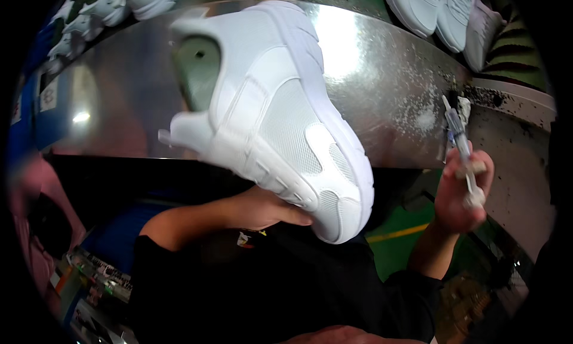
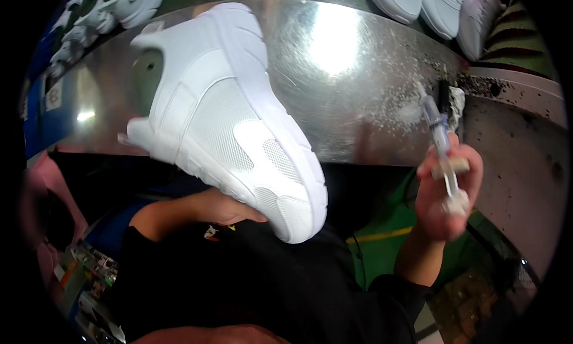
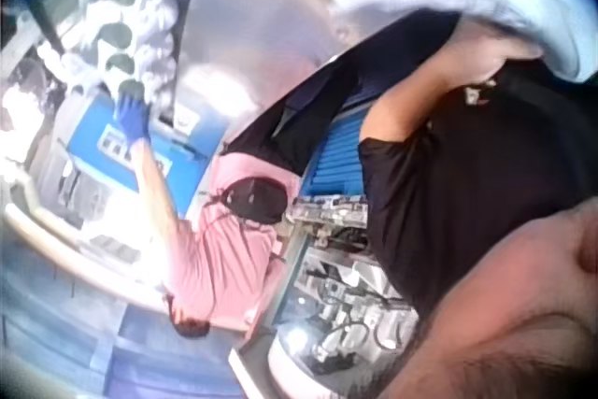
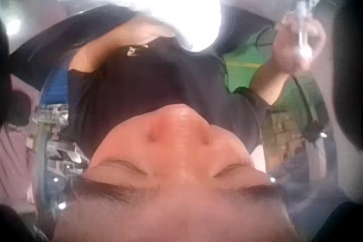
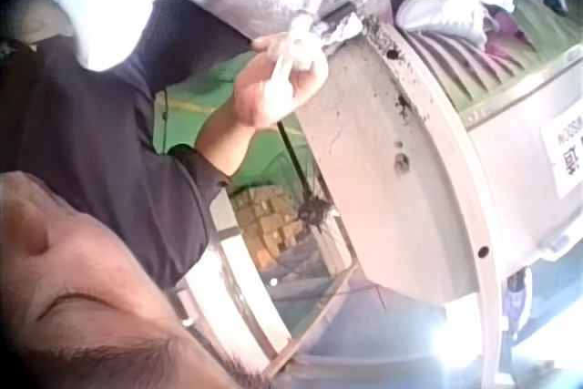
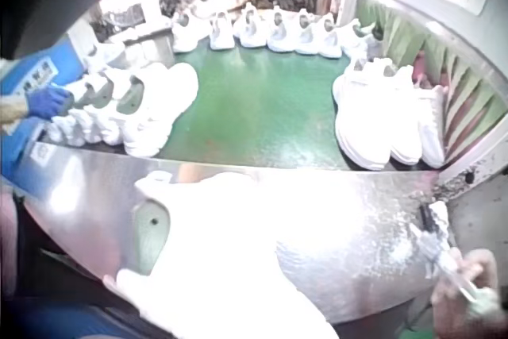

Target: The person applies glue to the seams of white sneakers using a syringe. They rotate each shoe to access different edges and then place the treated shoes on a metal table.

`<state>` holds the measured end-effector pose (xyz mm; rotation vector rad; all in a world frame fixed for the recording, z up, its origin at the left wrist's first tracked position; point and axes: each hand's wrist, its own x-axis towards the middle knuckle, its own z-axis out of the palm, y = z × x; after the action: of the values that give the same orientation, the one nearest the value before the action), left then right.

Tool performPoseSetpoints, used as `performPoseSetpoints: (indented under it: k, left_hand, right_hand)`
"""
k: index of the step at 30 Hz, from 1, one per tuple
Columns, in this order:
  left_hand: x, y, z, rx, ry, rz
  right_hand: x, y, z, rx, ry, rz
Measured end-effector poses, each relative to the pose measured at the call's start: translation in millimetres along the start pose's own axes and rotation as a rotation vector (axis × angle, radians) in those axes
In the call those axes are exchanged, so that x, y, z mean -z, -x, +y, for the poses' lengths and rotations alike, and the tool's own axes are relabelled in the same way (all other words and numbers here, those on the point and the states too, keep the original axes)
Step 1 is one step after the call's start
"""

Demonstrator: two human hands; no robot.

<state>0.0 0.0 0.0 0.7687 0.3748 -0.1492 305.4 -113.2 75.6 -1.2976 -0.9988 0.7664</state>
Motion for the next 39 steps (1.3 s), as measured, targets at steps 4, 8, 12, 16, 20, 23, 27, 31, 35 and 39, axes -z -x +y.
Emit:
performPoseSetpoints:
  k: [4,8,12,16,20,23,27,31,35,39]
  left_hand:
    - [-3,62,-8,-0.109,0.542,0.358]
    - [-3,85,15,-0.375,0.357,0.538]
    - [15,75,33,-0.416,0.405,0.580]
    - [37,38,61,-0.510,0.457,0.555]
    - [55,10,82,-0.534,0.511,0.410]
    - [59,-3,101,-0.500,0.517,0.311]
    - [74,-42,142,-0.481,0.409,0.239]
    - [106,-102,201,-0.453,0.134,0.487]
    - [109,-168,223,-0.320,-0.199,0.534]
    - [99,-169,232,-0.131,-0.569,0.670]
  right_hand:
    - [-3,1,49,-0.023,0.271,0.110]
    - [-7,-8,66,0.086,0.409,-0.014]
    - [-6,-16,75,0.219,0.464,-0.033]
    - [1,-18,73,0.312,0.558,-0.019]
    - [3,-20,72,0.308,0.551,-0.010]
    - [5,-19,70,0.305,0.536,-0.026]
    - [10,-20,68,0.302,0.532,-0.024]
    - [10,-23,66,0.320,0.526,-0.022]
    - [6,-25,65,0.320,0.539,-0.008]
    - [5,-23,62,0.295,0.565,-0.005]
